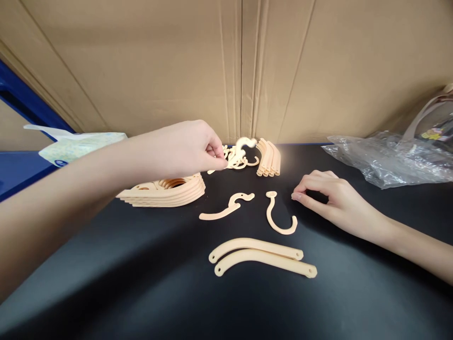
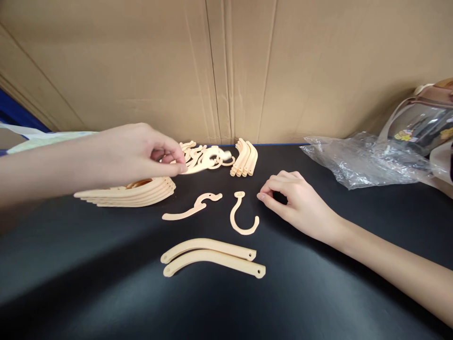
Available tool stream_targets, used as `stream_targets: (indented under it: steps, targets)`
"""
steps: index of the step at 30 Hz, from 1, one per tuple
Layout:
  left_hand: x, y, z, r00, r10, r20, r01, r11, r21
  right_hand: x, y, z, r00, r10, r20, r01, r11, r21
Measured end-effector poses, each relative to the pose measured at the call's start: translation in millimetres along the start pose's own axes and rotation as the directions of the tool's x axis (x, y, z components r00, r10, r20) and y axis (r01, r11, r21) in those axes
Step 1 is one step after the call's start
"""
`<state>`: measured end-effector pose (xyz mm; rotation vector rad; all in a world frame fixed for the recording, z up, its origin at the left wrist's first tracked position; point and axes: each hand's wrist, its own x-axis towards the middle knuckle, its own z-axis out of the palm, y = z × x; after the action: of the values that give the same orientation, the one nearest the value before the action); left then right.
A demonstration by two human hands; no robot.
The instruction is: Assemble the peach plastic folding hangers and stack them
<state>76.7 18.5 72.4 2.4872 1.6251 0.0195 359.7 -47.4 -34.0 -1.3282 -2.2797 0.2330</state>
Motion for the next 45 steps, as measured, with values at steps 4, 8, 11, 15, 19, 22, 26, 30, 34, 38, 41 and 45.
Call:
stream_targets:
  steps: [4,8,11,15,19,22,26,30,34,38,41,45]
  targets:
    - [-39.5,16.8,18.7,0.999,0.001,-0.054,-0.002,1.000,-0.026,-0.5,0.7,0.5,1.000,-0.027,-0.017,0.026,1.000,-0.017]
    - [-62.7,11.5,48.5,0.997,0.030,-0.073,-0.043,0.983,-0.178,-0.1,1.2,0.8,0.999,-0.031,-0.020,0.030,0.999,-0.028]
    - [-68.1,1.7,63.1,0.997,0.083,-0.005,-0.081,0.957,-0.278,-0.1,2.0,1.3,0.999,-0.042,-0.031,0.040,0.998,-0.047]
    - [-65.8,-7.0,69.8,0.993,0.089,0.079,-0.059,0.945,-0.321,-0.1,3.2,2.1,0.998,-0.042,-0.043,0.039,0.997,-0.063]
    - [-63.1,-15.1,74.0,0.989,0.096,0.112,-0.060,0.955,-0.290,-0.4,3.1,1.8,0.998,-0.025,-0.049,0.023,0.998,-0.053]
    - [-63.9,-20.0,75.8,0.987,0.114,0.112,-0.080,0.958,-0.275,-0.8,2.8,1.0,0.999,-0.015,-0.048,0.013,0.999,-0.041]
    - [-66.0,-20.0,74.0,0.992,0.100,0.072,-0.080,0.968,-0.239,-0.6,2.6,0.2,0.999,-0.005,-0.040,0.003,0.999,-0.037]
    - [-66.0,-19.2,72.9,0.995,0.092,0.044,-0.081,0.976,-0.203,-0.3,2.5,0.4,0.999,-0.001,-0.033,-0.001,0.999,-0.039]
    - [-65.2,-20.2,73.9,0.994,0.106,0.011,-0.103,0.980,-0.172,-0.8,3.0,0.4,1.000,0.000,-0.031,-0.001,0.999,-0.044]
    - [-66.6,-14.3,75.5,0.990,0.124,-0.060,-0.131,0.982,-0.139,-1.5,3.0,-0.3,0.999,-0.008,-0.031,0.007,0.999,-0.046]
    - [-68.5,-8.4,79.3,0.951,0.234,-0.202,-0.253,0.965,-0.073,-1.8,2.7,-0.7,0.999,-0.009,-0.032,0.008,0.999,-0.047]
    - [-69.2,-6.8,87.4,0.898,0.361,-0.250,-0.376,0.927,-0.012,-2.2,2.6,-1.1,1.000,-0.009,-0.025,0.007,0.998,-0.055]
